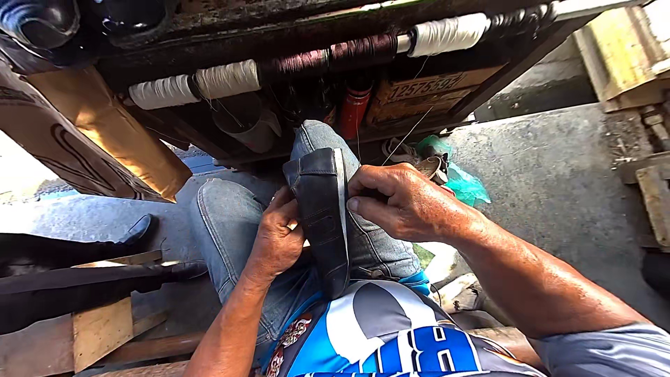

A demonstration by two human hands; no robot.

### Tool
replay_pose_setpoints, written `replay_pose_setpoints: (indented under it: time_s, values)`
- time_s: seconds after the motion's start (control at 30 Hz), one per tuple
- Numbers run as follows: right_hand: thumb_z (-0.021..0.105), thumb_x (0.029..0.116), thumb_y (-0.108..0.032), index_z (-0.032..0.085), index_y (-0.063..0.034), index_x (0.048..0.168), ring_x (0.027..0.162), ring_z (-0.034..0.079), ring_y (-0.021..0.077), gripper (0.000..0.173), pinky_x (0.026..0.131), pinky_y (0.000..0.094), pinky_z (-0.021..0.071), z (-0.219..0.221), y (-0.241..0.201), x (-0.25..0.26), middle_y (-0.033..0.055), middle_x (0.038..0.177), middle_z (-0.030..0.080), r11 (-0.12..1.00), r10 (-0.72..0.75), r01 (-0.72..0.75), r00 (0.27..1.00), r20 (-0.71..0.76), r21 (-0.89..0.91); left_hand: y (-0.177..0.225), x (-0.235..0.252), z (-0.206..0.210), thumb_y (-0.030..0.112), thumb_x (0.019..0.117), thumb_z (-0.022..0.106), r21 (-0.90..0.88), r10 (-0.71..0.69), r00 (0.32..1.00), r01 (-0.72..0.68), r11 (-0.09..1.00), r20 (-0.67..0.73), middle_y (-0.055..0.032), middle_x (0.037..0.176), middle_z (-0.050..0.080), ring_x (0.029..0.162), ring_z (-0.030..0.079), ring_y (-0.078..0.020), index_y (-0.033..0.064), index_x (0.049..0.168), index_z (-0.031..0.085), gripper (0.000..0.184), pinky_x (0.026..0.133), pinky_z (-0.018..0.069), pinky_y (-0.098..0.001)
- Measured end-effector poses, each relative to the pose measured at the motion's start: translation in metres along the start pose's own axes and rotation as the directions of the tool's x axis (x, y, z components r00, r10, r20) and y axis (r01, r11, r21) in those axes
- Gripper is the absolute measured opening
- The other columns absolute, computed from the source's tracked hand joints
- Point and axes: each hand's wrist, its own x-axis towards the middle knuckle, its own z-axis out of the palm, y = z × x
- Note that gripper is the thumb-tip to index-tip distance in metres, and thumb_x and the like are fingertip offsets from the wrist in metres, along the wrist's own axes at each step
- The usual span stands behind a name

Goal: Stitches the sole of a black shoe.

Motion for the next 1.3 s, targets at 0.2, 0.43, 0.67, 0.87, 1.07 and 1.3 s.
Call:
replay_pose_setpoints:
  time_s: [0.2,0.43,0.67,0.87,1.07,1.3]
  values:
    - [0.061,0.0970,-0.015,0.066,-0.0119,0.090,0.057,0.053,-0.0001,0.009,0.048,0.0175,0.0436,0.000,0.010,0.000,-0.0073,0.068,0.058,0.997,0.058,-0.058,0.998,0.009,0.053,-0.003,-0.004,-0.047,0.023,0.0999,0.064,-0.272,-0.112,0.994,0.106,0.957,-0.008,-0.0019,0.118,0.064,0.111,0.063,-0.0174,0.0141,0.096,0.071,0.013,0.095,0.0569,-0.0387]
    - [0.062,0.0964,-0.015,0.064,-0.0116,0.088,0.054,0.052,0.0014,0.009,0.045,0.0186,0.0423,-0.001,0.011,0.001,-0.0062,0.065,0.057,0.993,0.086,-0.088,0.996,0.031,0.078,0.017,-0.007,-0.105,0.029,0.1035,0.059,-0.446,-0.108,0.979,0.021,0.895,-0.172,-0.0001,0.121,0.068,0.099,0.069,-0.0147,0.0200,0.104,0.071,0.016,0.081,0.0603,-0.0309]
    - [0.062,0.0966,-0.013,0.065,-0.0100,0.087,0.053,0.052,0.0014,0.011,0.045,0.0184,0.0417,0.002,0.009,0.003,-0.0054,0.064,0.057,0.996,0.052,-0.053,0.998,0.019,0.077,0.016,-0.004,-0.076,0.022,0.1020,0.061,0.455,-0.030,0.978,0.123,0.882,-0.205,-0.0159,0.142,0.055,0.120,0.061,-0.0202,0.0039,0.134,0.064,0.037,0.094,0.0565,-0.0356]
    - [0.062,0.0973,-0.015,0.065,-0.0118,0.089,0.054,0.052,0.0008,0.010,0.046,0.0184,0.0425,0.002,0.005,0.004,-0.0069,0.065,0.057,0.997,0.069,-0.070,0.997,0.043,0.028,-0.004,-0.001,0.007,0.002,0.0890,0.068,0.055,0.018,1.000,-0.017,0.998,-0.018,-0.0083,0.124,0.066,0.117,0.062,-0.0131,0.0040,0.104,0.075,0.017,0.100,0.0551,-0.0323]
    - [0.062,0.0979,-0.014,0.063,-0.0115,0.089,0.054,0.051,0.0009,0.010,0.047,0.0185,0.0421,0.003,0.006,0.002,-0.0064,0.065,0.056,0.996,0.069,-0.071,0.997,0.035,0.054,-0.001,0.000,-0.029,0.013,0.0979,0.064,-0.004,0.022,0.999,-0.022,1.000,0.048,-0.0041,0.116,0.065,0.110,0.063,-0.0139,0.0082,0.094,0.072,0.010,0.091,0.0572,-0.0304]
    - [0.061,0.0988,-0.014,0.063,-0.0107,0.088,0.053,0.052,0.0022,0.011,0.046,0.0198,0.0417,0.005,0.006,0.004,-0.0054,0.064,0.056,0.996,0.056,-0.058,0.998,0.034,0.062,0.020,-0.008,-0.048,0.020,0.1014,0.063,-0.872,-0.070,0.986,0.166,0.461,0.151,-0.0128,0.110,0.072,0.074,0.070,-0.0141,0.0096,0.101,0.072,0.014,0.061,0.0571,-0.0226]
